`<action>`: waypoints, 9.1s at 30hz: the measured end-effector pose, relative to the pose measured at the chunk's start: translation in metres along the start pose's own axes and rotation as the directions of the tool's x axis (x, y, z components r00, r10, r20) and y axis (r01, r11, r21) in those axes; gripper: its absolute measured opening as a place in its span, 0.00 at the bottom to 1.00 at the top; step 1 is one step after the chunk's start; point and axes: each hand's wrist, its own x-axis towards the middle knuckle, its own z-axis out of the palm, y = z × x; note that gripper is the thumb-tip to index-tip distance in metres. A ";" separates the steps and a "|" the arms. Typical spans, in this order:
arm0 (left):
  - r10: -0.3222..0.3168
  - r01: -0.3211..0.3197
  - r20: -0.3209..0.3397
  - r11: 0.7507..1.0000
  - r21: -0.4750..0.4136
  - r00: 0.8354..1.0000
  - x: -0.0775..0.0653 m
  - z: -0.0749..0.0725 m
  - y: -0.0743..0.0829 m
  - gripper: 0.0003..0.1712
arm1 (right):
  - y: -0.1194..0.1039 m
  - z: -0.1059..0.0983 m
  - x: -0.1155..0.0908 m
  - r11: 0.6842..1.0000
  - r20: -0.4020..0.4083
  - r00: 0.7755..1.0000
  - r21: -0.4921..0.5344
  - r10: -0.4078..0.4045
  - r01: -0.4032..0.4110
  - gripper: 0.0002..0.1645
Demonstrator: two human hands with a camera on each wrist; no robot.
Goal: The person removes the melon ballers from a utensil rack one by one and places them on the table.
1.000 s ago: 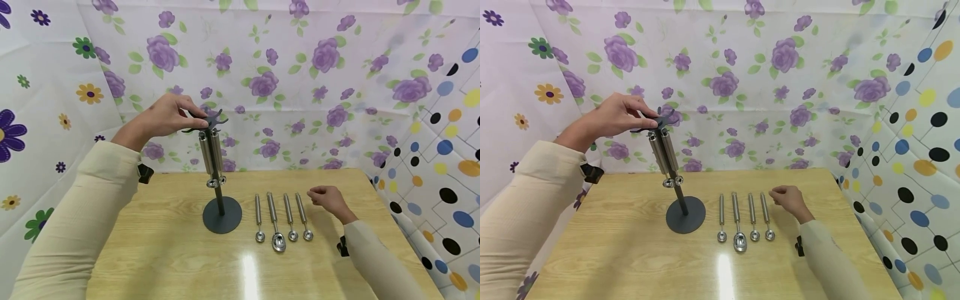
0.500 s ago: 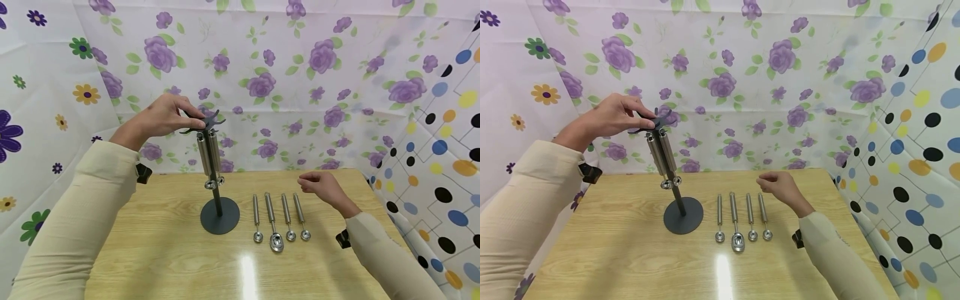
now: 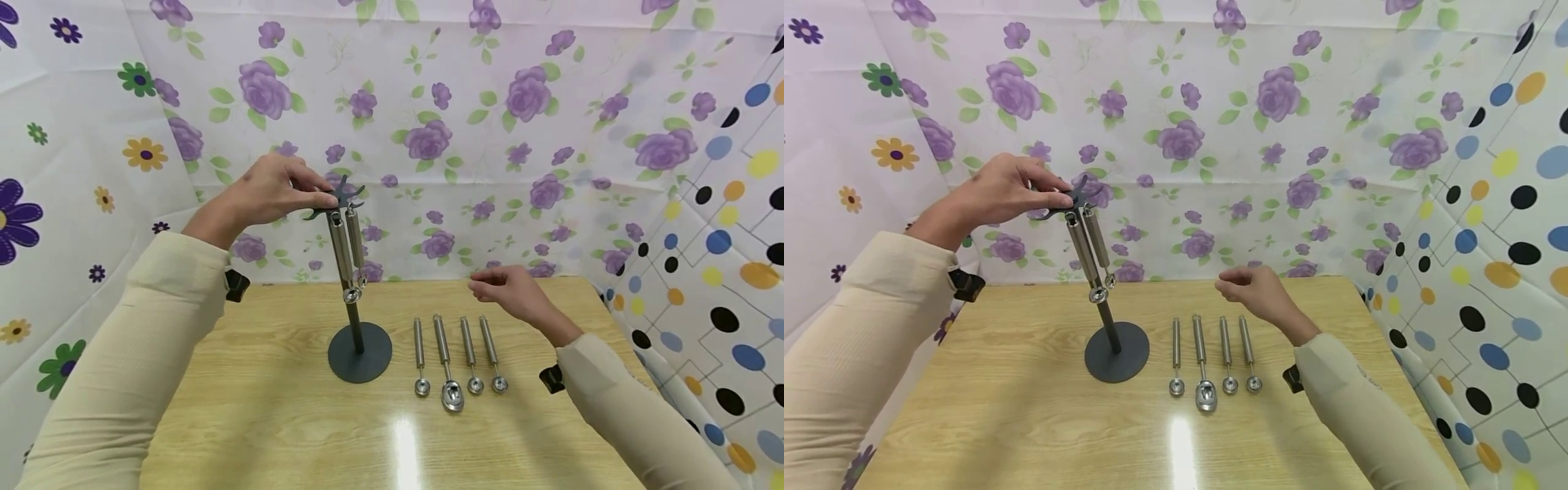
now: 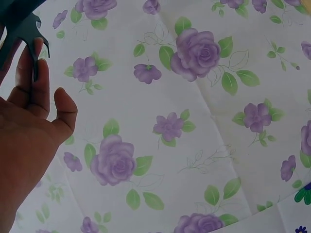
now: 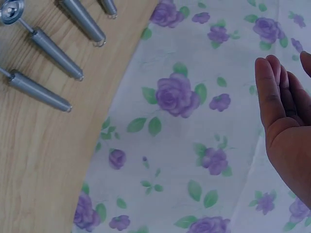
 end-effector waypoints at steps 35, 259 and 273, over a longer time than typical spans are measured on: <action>0.005 -0.004 0.035 1.000 -0.018 0.999 -0.001 -0.001 -0.001 0.17 | -0.103 0.019 0.035 0.983 0.047 0.988 0.122 -0.146 0.140 0.22; -0.009 0.010 0.010 0.997 -0.082 1.000 -0.005 0.004 -0.005 0.16 | 0.105 0.003 -0.041 0.992 -0.151 0.981 0.053 0.118 -0.111 0.26; 0.003 -0.002 0.004 0.997 -0.073 1.000 -0.005 0.004 -0.004 0.16 | 0.145 0.011 -0.042 0.980 -0.163 0.967 0.065 0.197 -0.189 0.29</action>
